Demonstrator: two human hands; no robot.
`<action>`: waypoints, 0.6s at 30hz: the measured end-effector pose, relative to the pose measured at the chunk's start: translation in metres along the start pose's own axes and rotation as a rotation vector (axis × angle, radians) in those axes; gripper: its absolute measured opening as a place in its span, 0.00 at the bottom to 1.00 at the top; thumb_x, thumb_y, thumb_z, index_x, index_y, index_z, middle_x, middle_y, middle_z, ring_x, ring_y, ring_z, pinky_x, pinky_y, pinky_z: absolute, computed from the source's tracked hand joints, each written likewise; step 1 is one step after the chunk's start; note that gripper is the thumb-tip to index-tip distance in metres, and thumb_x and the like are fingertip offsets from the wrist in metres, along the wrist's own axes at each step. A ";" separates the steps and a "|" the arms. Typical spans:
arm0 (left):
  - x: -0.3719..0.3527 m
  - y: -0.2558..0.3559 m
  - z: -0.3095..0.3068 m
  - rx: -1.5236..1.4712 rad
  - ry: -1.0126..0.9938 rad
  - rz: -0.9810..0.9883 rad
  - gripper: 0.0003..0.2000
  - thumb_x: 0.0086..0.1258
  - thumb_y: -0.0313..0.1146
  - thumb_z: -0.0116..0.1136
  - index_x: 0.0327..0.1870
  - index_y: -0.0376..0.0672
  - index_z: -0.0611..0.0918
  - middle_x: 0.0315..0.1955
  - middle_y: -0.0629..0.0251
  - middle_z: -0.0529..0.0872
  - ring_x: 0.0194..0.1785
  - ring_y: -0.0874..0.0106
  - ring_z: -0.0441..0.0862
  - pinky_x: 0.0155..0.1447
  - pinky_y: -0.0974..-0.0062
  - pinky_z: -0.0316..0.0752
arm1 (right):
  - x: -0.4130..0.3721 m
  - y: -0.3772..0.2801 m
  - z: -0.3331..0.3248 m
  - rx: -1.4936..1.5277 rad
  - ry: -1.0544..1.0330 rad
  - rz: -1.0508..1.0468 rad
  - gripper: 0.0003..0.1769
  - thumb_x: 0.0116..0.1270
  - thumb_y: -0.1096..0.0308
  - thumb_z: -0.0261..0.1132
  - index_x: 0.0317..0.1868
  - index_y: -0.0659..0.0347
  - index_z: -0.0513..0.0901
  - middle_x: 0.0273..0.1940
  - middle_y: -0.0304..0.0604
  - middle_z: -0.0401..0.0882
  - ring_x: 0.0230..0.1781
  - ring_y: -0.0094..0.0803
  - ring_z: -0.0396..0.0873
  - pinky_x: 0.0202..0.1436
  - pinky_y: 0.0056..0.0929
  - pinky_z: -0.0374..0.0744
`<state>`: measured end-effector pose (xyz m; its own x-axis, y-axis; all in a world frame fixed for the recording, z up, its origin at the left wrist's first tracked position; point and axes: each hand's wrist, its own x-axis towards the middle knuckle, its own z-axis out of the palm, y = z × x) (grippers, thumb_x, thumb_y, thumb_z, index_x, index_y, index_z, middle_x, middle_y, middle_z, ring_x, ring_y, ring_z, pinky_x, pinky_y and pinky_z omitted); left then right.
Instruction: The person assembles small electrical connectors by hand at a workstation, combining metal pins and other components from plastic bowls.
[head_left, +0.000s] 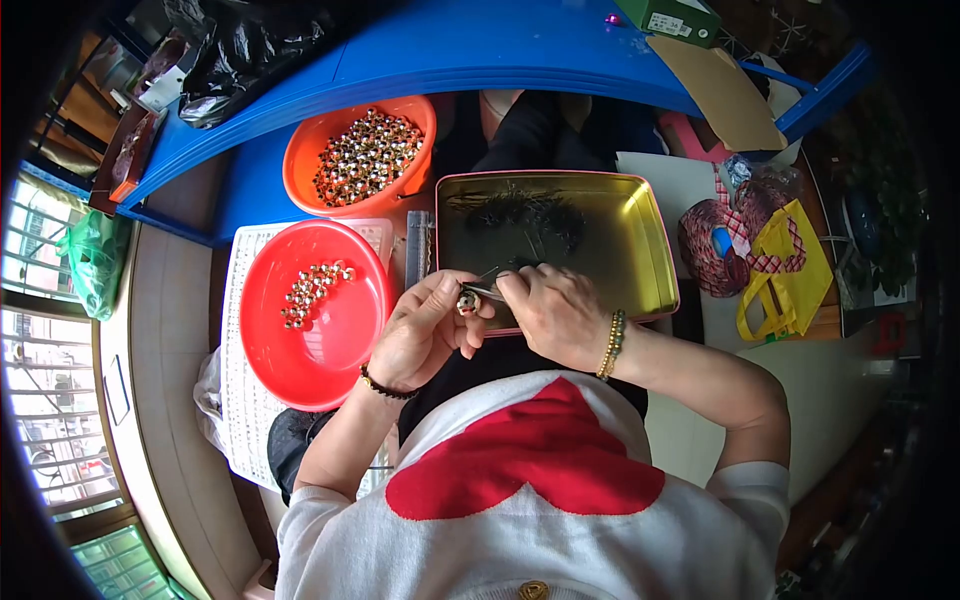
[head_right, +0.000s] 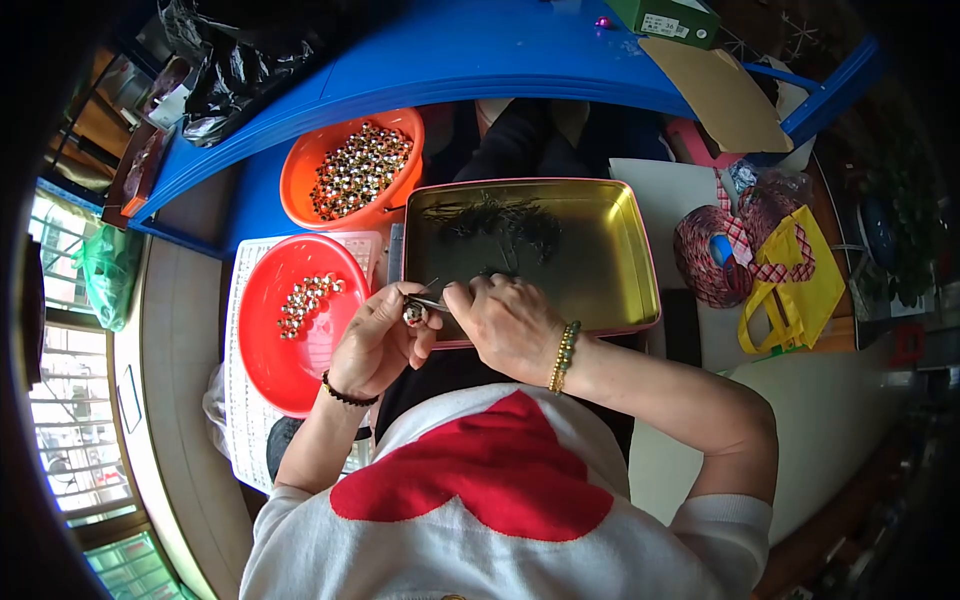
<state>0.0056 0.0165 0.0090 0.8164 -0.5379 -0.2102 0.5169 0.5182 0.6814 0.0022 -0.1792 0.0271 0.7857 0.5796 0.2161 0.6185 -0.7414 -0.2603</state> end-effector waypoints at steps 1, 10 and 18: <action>0.000 0.000 -0.004 0.075 0.007 0.028 0.13 0.74 0.38 0.45 0.50 0.37 0.73 0.34 0.59 0.81 0.31 0.73 0.81 0.31 0.80 0.77 | 0.000 0.000 -0.001 0.007 -0.009 -0.006 0.09 0.54 0.75 0.56 0.37 0.63 0.68 0.25 0.47 0.75 0.28 0.42 0.79 0.30 0.37 0.79; -0.005 0.023 -0.008 1.574 -0.084 0.982 0.19 0.50 0.26 0.68 0.43 0.35 0.75 0.33 0.59 0.77 0.32 0.64 0.80 0.30 0.73 0.76 | -0.001 -0.022 -0.017 0.656 -0.354 0.172 0.08 0.65 0.70 0.54 0.35 0.68 0.67 0.18 0.48 0.73 0.17 0.39 0.76 0.22 0.39 0.74; -0.002 0.038 -0.006 1.681 -0.221 1.027 0.23 0.42 0.23 0.70 0.43 0.36 0.75 0.37 0.55 0.76 0.34 0.61 0.80 0.31 0.69 0.76 | 0.005 -0.023 -0.030 1.169 -0.582 0.465 0.11 0.70 0.67 0.48 0.35 0.67 0.68 0.19 0.45 0.72 0.15 0.33 0.74 0.20 0.33 0.75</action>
<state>0.0247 0.0415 0.0311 0.4880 -0.6259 0.6083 -0.8726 -0.3351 0.3552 -0.0082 -0.1695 0.0623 0.6316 0.6306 -0.4510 -0.2770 -0.3597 -0.8910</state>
